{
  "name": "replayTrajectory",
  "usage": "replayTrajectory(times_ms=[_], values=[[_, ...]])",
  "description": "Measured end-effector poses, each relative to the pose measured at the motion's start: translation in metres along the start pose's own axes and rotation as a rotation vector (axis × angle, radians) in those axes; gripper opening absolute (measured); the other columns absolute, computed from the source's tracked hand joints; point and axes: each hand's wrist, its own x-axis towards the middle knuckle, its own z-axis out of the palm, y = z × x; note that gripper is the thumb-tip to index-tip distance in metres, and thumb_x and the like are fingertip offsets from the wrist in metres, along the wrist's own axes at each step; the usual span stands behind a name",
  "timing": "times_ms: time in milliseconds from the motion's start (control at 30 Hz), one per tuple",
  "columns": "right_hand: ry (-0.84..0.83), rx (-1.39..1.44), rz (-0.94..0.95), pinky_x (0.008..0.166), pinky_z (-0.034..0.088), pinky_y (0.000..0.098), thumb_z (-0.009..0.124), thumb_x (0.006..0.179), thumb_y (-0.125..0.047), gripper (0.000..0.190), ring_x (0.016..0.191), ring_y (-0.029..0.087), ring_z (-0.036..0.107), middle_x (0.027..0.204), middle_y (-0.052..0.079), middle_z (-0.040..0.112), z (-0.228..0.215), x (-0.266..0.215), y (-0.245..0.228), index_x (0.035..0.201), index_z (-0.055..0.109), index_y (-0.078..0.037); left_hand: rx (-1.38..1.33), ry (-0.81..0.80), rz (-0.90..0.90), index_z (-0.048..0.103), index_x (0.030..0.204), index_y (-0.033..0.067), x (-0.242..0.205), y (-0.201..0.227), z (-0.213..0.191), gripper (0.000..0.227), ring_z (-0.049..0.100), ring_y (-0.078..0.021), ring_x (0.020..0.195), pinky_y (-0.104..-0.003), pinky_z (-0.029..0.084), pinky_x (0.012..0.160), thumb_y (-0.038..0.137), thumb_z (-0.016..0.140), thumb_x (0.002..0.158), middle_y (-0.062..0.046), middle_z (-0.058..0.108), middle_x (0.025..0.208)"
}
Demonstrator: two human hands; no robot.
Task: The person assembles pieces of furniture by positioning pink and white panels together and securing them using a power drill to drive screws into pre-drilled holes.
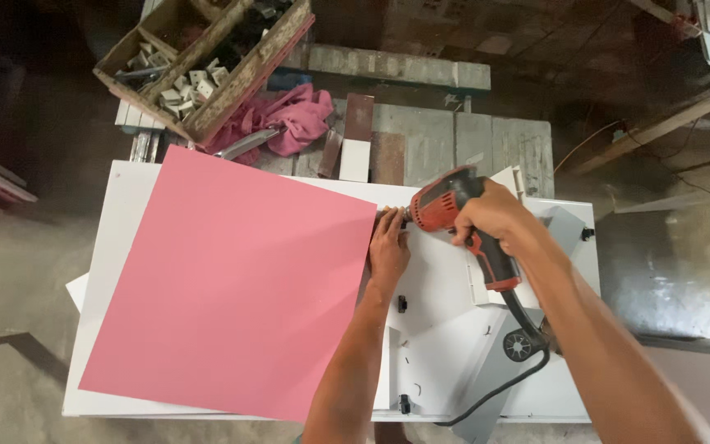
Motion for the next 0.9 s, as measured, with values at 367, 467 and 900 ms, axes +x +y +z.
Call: replayTrajectory(times_ms=[367,467,900], values=[[-0.056,-0.140,-0.087,0.060,0.059,0.0528,0.078,0.040,0.007,0.093,0.087,0.044,0.071,0.098,0.026,0.071,-0.007,-0.012,-0.006,0.132,0.062,-0.003,-0.014,-0.062,-0.023,0.054,0.147,0.0046,0.001,0.013,-0.011,0.065,0.056,-0.0371,0.135,-0.044,0.043,0.117,-0.003,0.073,0.086,-0.018,0.055,0.140],[-0.084,-0.080,-0.107,0.056,0.057,0.0513,0.075,0.042,0.011,0.100,0.075,0.045,0.070,0.096,0.029,0.070,0.009,0.052,0.021,0.139,0.056,0.004,-0.018,-0.074,-0.079,0.052,0.149,0.0060,0.003,0.024,-0.019,0.063,0.055,-0.0333,0.136,-0.043,0.042,0.117,-0.003,0.071,0.090,-0.015,0.054,0.141],[-0.099,-0.113,-0.077,0.059,0.054,0.0564,0.079,0.042,0.010,0.090,0.083,0.047,0.069,0.097,0.030,0.069,-0.014,-0.015,-0.009,0.130,0.061,0.002,-0.053,-0.055,-0.084,0.045,0.152,0.0067,0.004,0.014,-0.011,0.073,0.047,-0.0355,0.143,-0.043,0.037,0.121,-0.002,0.075,0.086,-0.016,0.050,0.144]])
